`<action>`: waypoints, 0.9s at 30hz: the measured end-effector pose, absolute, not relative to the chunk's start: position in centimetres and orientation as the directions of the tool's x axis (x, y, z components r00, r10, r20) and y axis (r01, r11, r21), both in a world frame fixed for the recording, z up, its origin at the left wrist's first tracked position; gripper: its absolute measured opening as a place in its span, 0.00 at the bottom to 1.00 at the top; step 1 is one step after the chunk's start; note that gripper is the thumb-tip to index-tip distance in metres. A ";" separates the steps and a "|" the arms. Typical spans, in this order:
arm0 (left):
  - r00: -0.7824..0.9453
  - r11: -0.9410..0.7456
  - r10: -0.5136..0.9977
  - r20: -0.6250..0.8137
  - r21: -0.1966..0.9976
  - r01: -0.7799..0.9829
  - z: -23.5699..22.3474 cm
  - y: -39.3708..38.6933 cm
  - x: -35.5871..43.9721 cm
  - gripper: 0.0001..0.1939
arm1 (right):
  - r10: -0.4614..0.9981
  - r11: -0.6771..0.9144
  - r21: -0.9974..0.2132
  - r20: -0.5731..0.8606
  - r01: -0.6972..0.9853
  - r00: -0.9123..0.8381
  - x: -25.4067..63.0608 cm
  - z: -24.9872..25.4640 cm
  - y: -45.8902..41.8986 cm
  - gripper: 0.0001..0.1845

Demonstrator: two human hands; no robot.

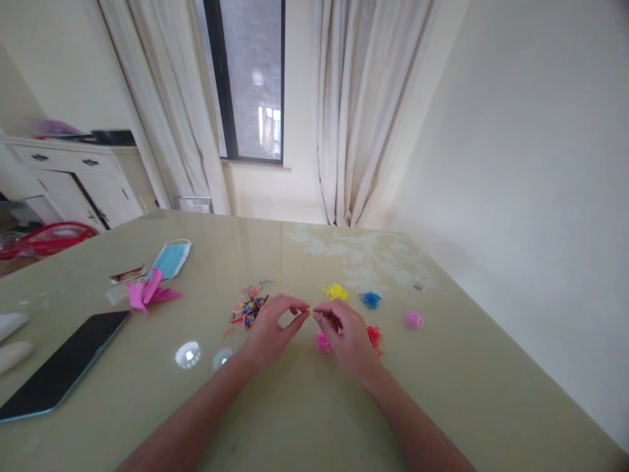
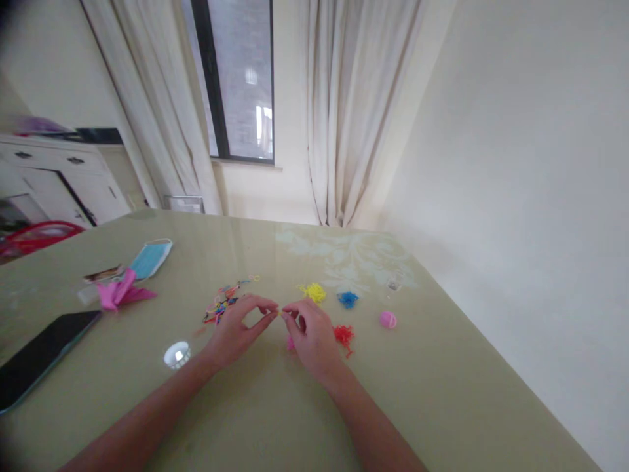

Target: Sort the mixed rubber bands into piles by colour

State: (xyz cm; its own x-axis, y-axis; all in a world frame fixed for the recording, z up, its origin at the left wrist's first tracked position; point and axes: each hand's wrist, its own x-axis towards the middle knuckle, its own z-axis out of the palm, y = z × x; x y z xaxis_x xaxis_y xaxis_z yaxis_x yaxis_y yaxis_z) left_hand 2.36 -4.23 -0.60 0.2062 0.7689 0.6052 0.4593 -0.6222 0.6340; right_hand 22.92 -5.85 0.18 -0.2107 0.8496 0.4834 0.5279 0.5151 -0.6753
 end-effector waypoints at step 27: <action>0.209 -0.446 0.841 0.498 0.421 0.790 -0.9 -2.8 0.1 0.15 | 0.786 0.600 -0.709 0.609 0.370 -0.107 24.0 0.9 -5.8 0.05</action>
State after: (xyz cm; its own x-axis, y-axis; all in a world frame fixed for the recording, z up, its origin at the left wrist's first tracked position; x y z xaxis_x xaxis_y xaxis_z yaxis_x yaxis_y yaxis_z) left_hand 0.14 -2.75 -0.90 0.2093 0.8413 0.4984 0.7901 -0.4457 0.4207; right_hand 23.98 -5.80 0.91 -0.1068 0.7861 0.6088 0.3701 0.5997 -0.7095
